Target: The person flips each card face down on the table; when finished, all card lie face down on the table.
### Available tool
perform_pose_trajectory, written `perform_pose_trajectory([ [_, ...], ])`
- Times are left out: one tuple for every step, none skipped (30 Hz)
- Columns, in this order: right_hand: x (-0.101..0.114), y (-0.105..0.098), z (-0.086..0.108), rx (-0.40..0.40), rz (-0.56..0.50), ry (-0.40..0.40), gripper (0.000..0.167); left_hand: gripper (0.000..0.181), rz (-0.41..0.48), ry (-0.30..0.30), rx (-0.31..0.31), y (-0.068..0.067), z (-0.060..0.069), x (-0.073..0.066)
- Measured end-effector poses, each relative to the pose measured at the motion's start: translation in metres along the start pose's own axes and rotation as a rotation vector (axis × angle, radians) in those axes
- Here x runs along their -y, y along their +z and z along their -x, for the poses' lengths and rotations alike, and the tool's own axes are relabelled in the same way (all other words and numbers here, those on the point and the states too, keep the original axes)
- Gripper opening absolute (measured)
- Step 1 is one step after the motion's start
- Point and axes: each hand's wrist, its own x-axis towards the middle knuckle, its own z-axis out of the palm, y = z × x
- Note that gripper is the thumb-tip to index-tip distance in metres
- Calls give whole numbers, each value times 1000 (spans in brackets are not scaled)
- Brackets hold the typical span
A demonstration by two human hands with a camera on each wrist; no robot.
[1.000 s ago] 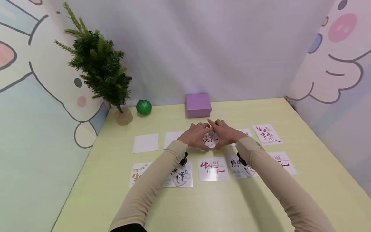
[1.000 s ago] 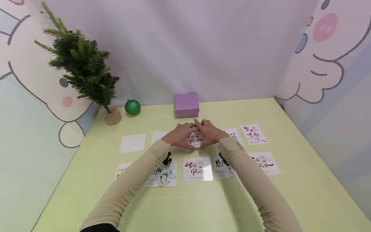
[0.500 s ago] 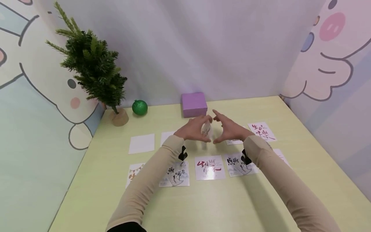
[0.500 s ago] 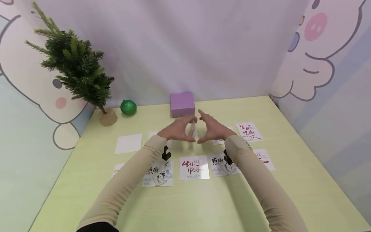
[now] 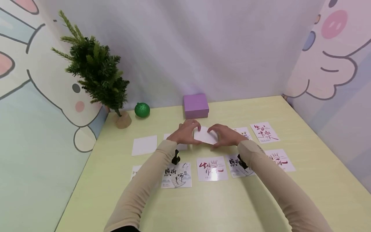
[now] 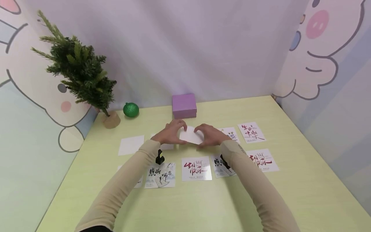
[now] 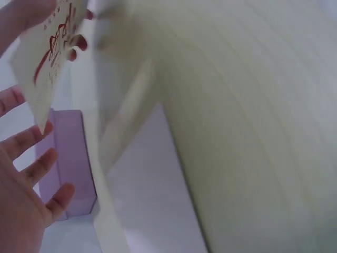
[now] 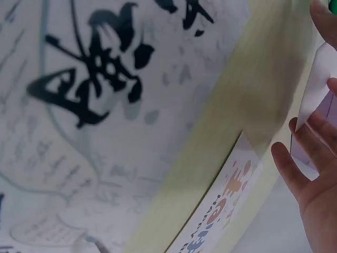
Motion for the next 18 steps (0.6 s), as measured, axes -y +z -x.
perform_pose_trajectory([
  [-1,0,-2,12,32,-10,74,50,-51,6,19,1,0,1],
  [-1,1,-4,30,64,-8,73,50,-93,10,38,3,1,3],
  [-1,1,-6,49,86,-6,70,50,-123,12,57,4,1,4],
  [-2,2,-7,70,102,2,67,50,-148,18,76,7,0,4],
  [-3,3,-7,89,124,7,65,50,-160,21,89,9,0,4],
  [-3,3,-7,104,141,10,63,51,-171,20,101,12,-1,4],
  [-3,4,-7,118,156,14,61,51,-180,18,106,13,-1,4],
  [-3,4,-6,129,169,18,61,50,-187,14,107,15,-2,4],
  [-3,4,-6,133,175,16,61,49,-193,10,107,16,-2,4],
  [-3,3,-5,137,179,20,62,48,-203,6,103,17,-3,4],
  [-4,2,-3,134,179,21,64,47,-206,3,100,17,-5,3],
  [-5,-1,-1,131,173,32,67,47,-214,3,96,17,-7,2],
  [-7,-5,3,129,164,46,70,47,-214,5,92,17,-9,-1],
  [-9,-10,7,122,150,57,73,47,-213,7,88,18,-13,-3],
  [-13,-16,11,112,141,70,75,48,-211,12,86,19,-18,-7],
  [-17,-22,17,101,129,90,77,48,-211,20,84,21,-24,-12],
  [-22,-29,23,91,126,106,78,50,-209,28,83,24,-30,-19],
  [-27,-35,30,87,126,135,79,52,-204,39,80,28,-37,-27],
])
